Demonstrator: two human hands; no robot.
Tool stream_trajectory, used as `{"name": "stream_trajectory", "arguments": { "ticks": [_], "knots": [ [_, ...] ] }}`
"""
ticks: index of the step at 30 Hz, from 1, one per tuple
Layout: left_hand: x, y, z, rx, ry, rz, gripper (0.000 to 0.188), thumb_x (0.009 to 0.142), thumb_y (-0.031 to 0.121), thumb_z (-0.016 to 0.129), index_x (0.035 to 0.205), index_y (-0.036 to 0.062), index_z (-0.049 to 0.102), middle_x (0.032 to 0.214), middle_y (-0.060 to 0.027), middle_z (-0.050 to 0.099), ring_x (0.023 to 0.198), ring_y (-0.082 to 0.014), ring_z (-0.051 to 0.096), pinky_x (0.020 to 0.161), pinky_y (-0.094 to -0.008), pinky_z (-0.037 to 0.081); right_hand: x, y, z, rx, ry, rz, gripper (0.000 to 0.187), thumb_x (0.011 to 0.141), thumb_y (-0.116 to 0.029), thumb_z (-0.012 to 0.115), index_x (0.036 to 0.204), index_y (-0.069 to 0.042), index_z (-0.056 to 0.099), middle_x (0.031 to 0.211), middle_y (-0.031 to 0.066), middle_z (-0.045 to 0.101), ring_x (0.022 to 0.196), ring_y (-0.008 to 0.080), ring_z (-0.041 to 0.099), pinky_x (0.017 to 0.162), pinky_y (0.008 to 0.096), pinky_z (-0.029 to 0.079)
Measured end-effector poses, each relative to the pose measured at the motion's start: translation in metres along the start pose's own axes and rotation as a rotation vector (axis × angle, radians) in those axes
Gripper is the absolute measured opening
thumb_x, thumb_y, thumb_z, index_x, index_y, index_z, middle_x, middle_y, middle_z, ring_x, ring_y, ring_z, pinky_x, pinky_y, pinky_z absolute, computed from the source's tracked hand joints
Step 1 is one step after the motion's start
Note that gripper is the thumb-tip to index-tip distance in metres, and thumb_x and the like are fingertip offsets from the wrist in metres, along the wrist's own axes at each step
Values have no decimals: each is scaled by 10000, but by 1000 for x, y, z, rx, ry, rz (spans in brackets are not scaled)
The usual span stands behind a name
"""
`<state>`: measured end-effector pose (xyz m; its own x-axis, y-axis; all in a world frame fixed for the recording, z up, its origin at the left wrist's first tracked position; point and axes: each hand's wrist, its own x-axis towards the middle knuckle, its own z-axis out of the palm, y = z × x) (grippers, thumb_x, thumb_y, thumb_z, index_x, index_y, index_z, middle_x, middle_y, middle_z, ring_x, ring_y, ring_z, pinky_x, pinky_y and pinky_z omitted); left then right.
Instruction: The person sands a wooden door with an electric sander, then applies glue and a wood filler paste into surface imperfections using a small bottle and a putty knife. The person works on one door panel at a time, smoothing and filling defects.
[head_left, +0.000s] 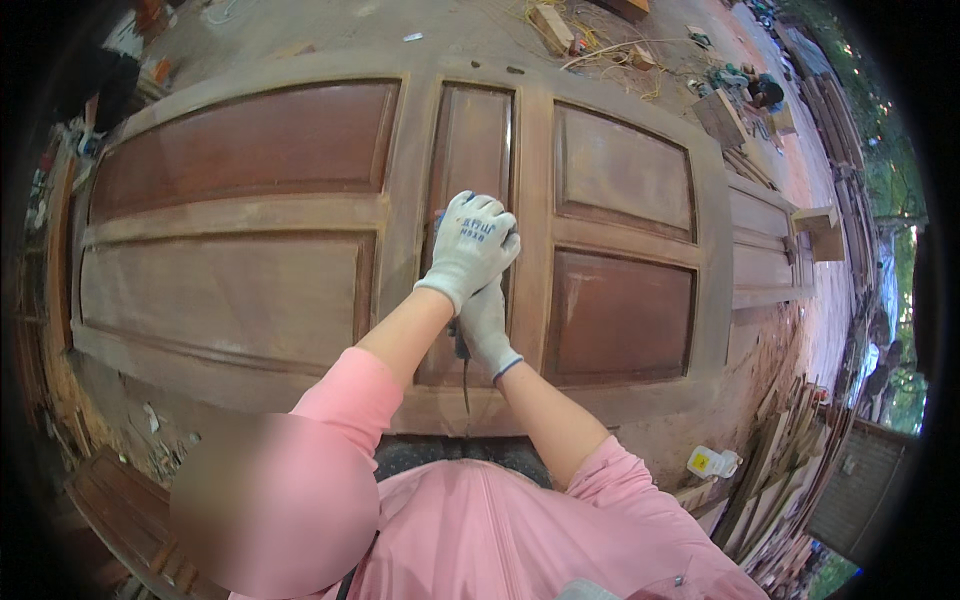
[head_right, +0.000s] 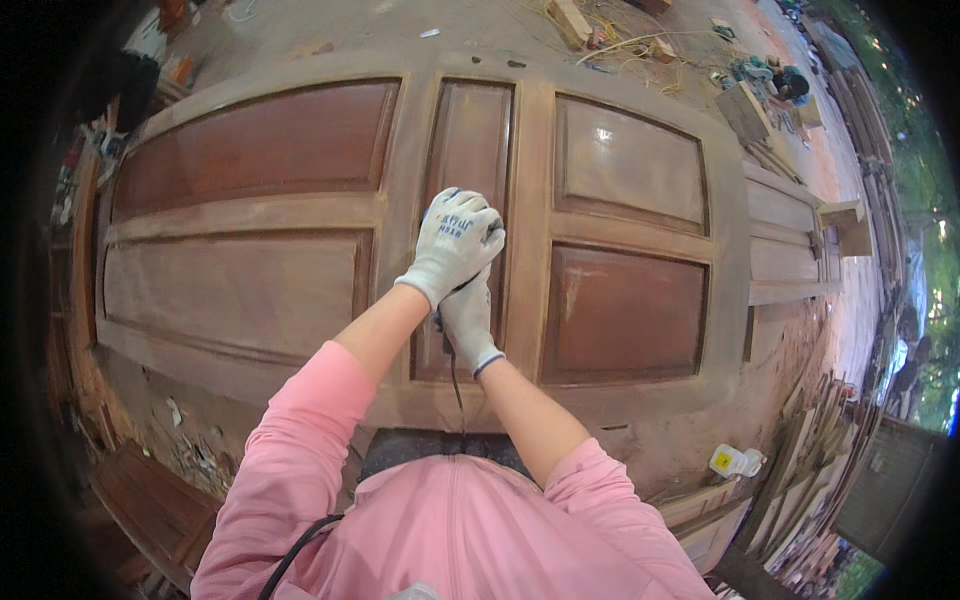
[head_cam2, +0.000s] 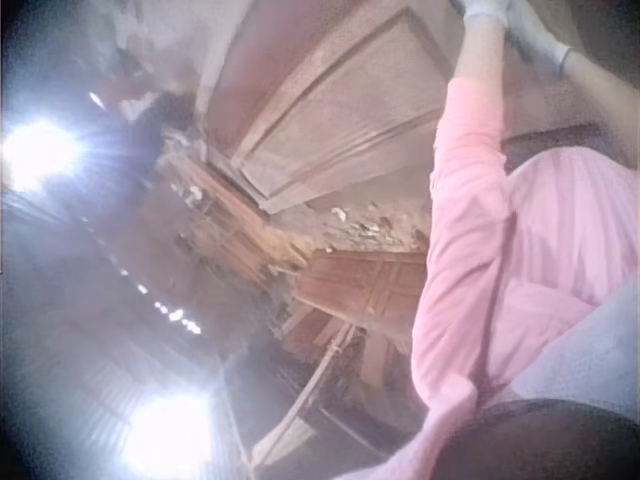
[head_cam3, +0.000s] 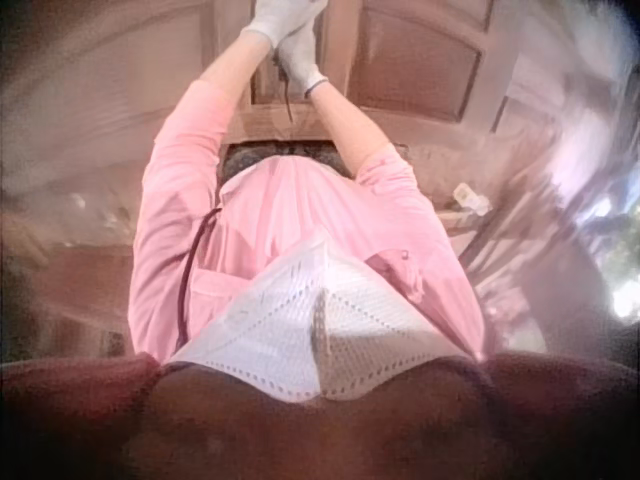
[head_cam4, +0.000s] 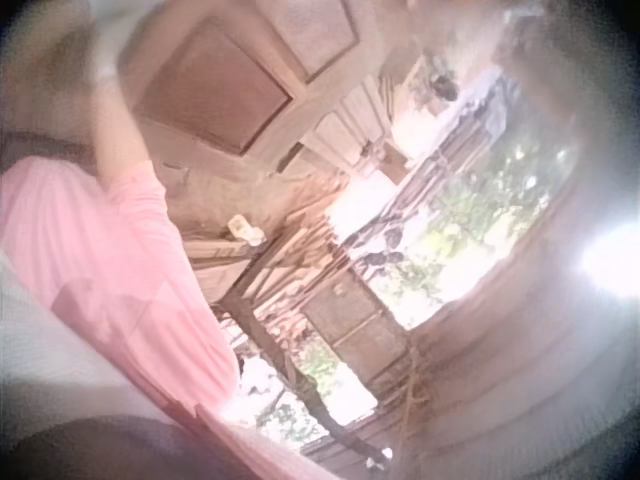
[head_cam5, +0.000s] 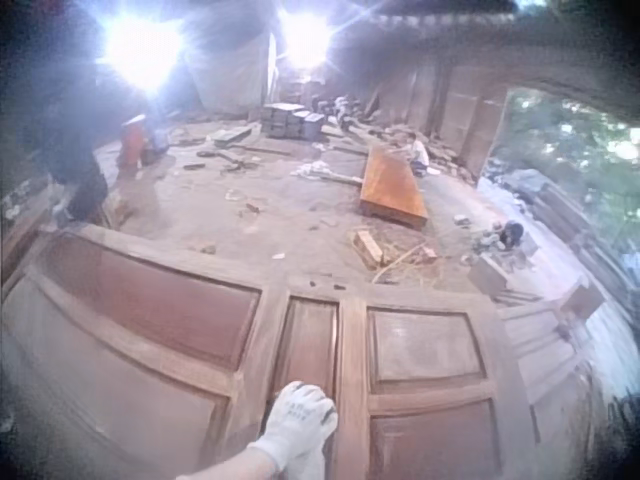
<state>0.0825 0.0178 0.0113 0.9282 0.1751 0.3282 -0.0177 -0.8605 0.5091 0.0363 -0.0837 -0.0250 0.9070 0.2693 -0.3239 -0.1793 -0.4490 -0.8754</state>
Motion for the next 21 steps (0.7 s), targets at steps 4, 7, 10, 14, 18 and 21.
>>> {"name": "stream_trajectory", "arguments": {
  "ticks": [4, 7, 10, 14, 18, 21],
  "knots": [
    [72, -45, 5, 25, -12, 43, 200, 849, 286, 667, 856, 114, 769, 980, -92, 742, 1046, -266, 670, 1040, -425, 451, 82, -21, 24, 67, 78, -21, 585, 904, -309, 773, 1357, -52, 506, 1093, 132, 714, 908, 224, 687, 750, 381, 547],
    [130, -72, 11, 89, -63, -4, 238, 862, 314, 645, 884, 120, 781, 1014, -101, 749, 1064, -277, 669, 1029, -427, 458, 157, -27, 34, 14, 76, -152, 571, 881, -288, 803, 1322, -37, 542, 1099, 120, 717, 922, 215, 686, 768, 368, 549],
    [176, -86, 15, 97, -19, 15, 256, 868, 332, 643, 899, 128, 794, 998, -100, 753, 1039, -293, 675, 984, -449, 482, 219, -35, 33, 12, 91, -223, 569, 880, -270, 809, 1328, -29, 553, 1120, 115, 720, 953, 217, 685, 794, 363, 547],
    [164, -98, 17, 77, 1, 0, 248, 863, 332, 659, 877, 116, 781, 971, -95, 749, 1037, -290, 671, 974, -446, 480, 202, -54, 32, 92, -50, 19, 651, 875, -288, 807, 1384, -14, 509, 1205, 157, 696, 1056, 266, 675, 871, 374, 537],
    [82, -60, -3, -7, -43, 26, 213, 857, 318, 682, 869, 117, 750, 975, -113, 725, 1084, -315, 644, 1032, -469, 441, 94, -23, 24, 253, -19, -126, 652, 918, -237, 757, 1457, -18, 464, 1400, 139, 594, 1249, 270, 585, 1038, 385, 478],
    [1, -21, -9, -29, -79, 44, 168, 837, 307, 704, 873, 145, 731, 984, -108, 707, 1154, -333, 612, 1110, -532, 374, 7, 4, 8, -1637, -253, -658, 545, 997, -147, 502, 1533, -72, 438, 1513, 156, 505, 1428, 321, 426, 1241, 462, 277]
  ]
}}
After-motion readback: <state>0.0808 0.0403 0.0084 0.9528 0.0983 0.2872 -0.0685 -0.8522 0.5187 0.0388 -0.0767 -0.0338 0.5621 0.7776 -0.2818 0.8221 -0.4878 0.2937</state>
